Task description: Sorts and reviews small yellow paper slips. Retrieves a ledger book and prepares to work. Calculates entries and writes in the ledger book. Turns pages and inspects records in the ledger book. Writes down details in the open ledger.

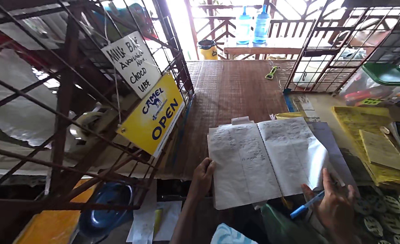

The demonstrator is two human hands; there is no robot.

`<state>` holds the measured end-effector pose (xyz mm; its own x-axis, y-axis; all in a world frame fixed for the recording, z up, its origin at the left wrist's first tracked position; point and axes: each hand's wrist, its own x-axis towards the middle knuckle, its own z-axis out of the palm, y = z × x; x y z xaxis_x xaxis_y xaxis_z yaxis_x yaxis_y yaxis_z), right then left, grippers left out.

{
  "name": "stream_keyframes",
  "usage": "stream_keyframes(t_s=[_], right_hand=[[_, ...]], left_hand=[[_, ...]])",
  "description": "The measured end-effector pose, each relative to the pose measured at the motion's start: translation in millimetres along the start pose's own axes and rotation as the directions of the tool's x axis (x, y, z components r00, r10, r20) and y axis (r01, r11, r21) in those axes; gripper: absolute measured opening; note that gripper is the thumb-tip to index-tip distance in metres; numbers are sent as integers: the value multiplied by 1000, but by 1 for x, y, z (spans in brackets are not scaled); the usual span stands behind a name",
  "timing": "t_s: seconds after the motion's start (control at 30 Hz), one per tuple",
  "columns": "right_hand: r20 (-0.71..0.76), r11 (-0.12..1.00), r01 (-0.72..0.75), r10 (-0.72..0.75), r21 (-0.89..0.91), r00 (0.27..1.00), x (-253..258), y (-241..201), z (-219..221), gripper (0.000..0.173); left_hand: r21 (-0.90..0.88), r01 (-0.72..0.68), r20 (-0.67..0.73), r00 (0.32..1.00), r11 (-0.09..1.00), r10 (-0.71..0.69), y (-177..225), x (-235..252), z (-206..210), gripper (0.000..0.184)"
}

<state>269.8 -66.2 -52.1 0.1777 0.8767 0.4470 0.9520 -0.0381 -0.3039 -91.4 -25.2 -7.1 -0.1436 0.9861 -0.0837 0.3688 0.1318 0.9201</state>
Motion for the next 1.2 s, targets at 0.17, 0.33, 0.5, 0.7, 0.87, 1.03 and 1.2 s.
stream_keyframes(t_s=[0.17,0.33,0.5,0.7,0.87,1.03,1.2], right_hand=[[-11,1000,12,-12,0,1000,0,3,1,101],[10,1000,11,-11,-1,1000,1,1,-3,99],[-15,1000,13,-13,-10,1000,2,2,-2,97],[-32,1000,19,-20,-21,999,2,2,2,98],[-50,999,-30,29,-12,998,3,10,-5,100],[-65,997,-80,81,14,995,4,26,-11,98],[-70,998,-65,67,24,995,3,22,-10,99]], left_hand=[[3,-8,6,1000,1000,8,0,1,0,21],[13,-3,3,1000,1000,3,2,0,1,21],[14,-12,-12,1000,1000,12,1,0,3,21],[8,-15,-24,1000,1000,15,0,0,3,21],[8,-1,-31,1000,1000,1,0,0,4,21],[50,1,-45,999,999,1,2,-2,3,22],[31,1,-47,999,1000,1,1,-1,4,22]])
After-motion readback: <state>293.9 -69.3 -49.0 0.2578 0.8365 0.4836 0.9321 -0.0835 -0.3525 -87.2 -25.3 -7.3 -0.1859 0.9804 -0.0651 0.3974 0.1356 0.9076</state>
